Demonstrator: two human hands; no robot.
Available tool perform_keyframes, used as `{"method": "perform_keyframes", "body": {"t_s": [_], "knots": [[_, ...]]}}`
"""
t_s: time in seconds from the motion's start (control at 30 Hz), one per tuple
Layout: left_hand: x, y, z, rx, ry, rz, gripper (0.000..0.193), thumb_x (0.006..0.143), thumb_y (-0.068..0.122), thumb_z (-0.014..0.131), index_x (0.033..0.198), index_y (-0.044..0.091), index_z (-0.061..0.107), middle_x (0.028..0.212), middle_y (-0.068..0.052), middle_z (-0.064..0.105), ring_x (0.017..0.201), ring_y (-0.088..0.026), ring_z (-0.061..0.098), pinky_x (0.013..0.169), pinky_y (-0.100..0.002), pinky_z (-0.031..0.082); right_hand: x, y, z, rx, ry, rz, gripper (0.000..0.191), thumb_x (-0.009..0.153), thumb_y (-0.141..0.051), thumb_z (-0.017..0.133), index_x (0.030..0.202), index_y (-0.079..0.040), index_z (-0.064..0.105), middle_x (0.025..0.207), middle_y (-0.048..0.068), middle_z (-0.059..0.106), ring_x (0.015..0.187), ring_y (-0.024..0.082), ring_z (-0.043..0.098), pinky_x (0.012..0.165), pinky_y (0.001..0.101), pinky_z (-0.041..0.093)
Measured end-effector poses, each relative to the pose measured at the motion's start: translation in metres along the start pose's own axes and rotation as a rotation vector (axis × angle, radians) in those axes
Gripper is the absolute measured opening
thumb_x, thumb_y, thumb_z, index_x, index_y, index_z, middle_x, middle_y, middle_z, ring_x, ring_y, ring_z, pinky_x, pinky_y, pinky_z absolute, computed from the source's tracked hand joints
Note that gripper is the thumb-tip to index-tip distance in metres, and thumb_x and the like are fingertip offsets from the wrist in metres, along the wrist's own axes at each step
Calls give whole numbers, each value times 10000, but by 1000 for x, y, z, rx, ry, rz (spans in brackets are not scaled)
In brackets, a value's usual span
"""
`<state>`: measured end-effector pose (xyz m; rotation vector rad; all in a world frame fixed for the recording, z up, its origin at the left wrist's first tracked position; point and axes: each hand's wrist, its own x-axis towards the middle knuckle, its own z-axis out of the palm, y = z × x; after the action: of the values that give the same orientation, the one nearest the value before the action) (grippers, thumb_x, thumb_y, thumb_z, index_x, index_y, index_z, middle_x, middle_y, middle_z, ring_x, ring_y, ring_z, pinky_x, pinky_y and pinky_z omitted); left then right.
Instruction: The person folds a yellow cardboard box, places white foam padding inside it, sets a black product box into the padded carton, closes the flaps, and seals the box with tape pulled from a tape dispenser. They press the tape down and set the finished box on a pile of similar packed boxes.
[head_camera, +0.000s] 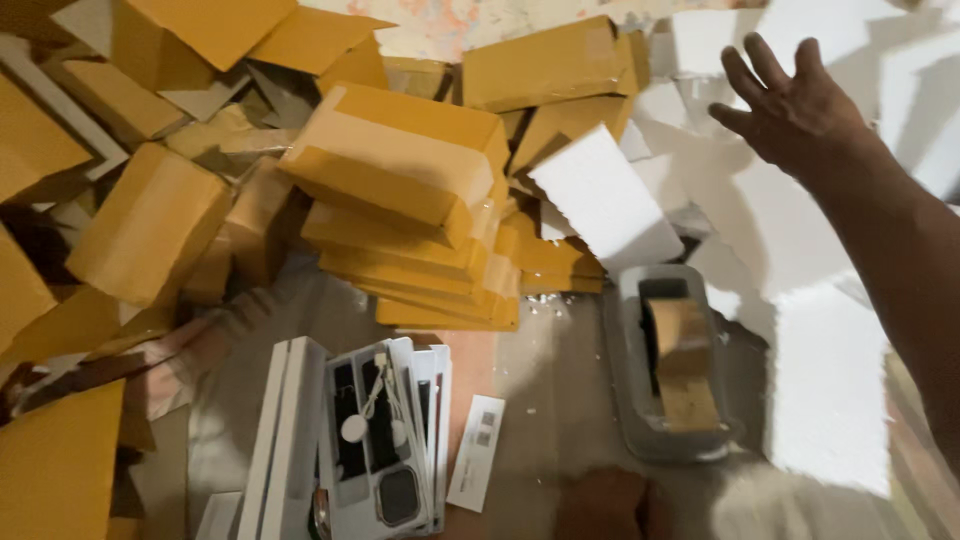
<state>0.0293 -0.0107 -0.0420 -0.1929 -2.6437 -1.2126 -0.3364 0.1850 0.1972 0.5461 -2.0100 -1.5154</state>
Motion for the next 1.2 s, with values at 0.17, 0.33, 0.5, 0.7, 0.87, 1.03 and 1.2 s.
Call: {"method": "perform_keyframes", "body": {"t_s": [0.17, 0.33, 0.5, 0.7, 0.87, 1.03, 1.2], "knots": [[0, -35, 25, 41, 64, 202, 226, 941, 225, 761, 794, 100, 643, 789, -134, 653, 788, -308, 693, 756, -485, 582, 21, -15, 0, -11, -279, -136, 947, 713, -480, 808, 1561, -417, 389, 1765, 127, 140, 1591, 327, 197, 1151, 509, 376], [-1, -19, 17, 63, 176, 189, 193, 884, 235, 782, 823, 77, 689, 806, -152, 681, 772, -333, 693, 717, -490, 573, -15, -14, 29, 32, -142, -139, 292, 934, -315, 725, 1220, -322, 667, 1551, 3, 394, 1532, 253, 333, 1166, 462, 390], [-3, 19, -13, 9, 158, 24, 177, 872, 226, 755, 803, 72, 706, 802, -152, 691, 782, -358, 696, 721, -504, 560, -44, -17, 38, 387, -249, 60, 433, 933, -330, 758, 1343, -253, 644, 1491, 51, 560, 1351, 231, 492, 1160, 490, 400], [3, 39, -33, -28, 155, 18, 173, 857, 200, 725, 768, 57, 682, 788, -162, 685, 779, -354, 695, 740, -495, 570, -22, -50, -31, 1630, 59, 402, 656, 920, -390, 779, 1410, -11, 563, 1325, 246, 633, 1257, 430, 551, 1047, 573, 440], [0, 42, -39, -25, 154, 51, 189, 877, 206, 734, 777, 56, 679, 788, -171, 674, 769, -365, 681, 725, -513, 552, 19, -89, -88, 1758, -67, 369, 893, 802, -361, 871, 1547, -46, 494, 1305, 270, 643, 1218, 413, 603, 1059, 482, 480], [-4, 42, -42, -44, 173, 41, 237, 910, 212, 725, 747, 59, 646, 779, -162, 659, 779, -366, 673, 711, -518, 538, 14, -64, -41, 1849, 294, 633, 614, 888, -242, 873, 1346, 86, 629, 1215, 253, 703, 1061, 342, 710, 914, 418, 556], [-4, 45, -47, -50, 98, 28, 223, 918, 206, 700, 763, 57, 643, 782, -166, 654, 769, -365, 662, 717, -517, 528, -59, -5, 10, 2469, 295, 950, 316, 1089, -158, 697, 1181, 121, 581, 1155, 219, 680, 1054, 324, 728, 875, 396, 636]]}}
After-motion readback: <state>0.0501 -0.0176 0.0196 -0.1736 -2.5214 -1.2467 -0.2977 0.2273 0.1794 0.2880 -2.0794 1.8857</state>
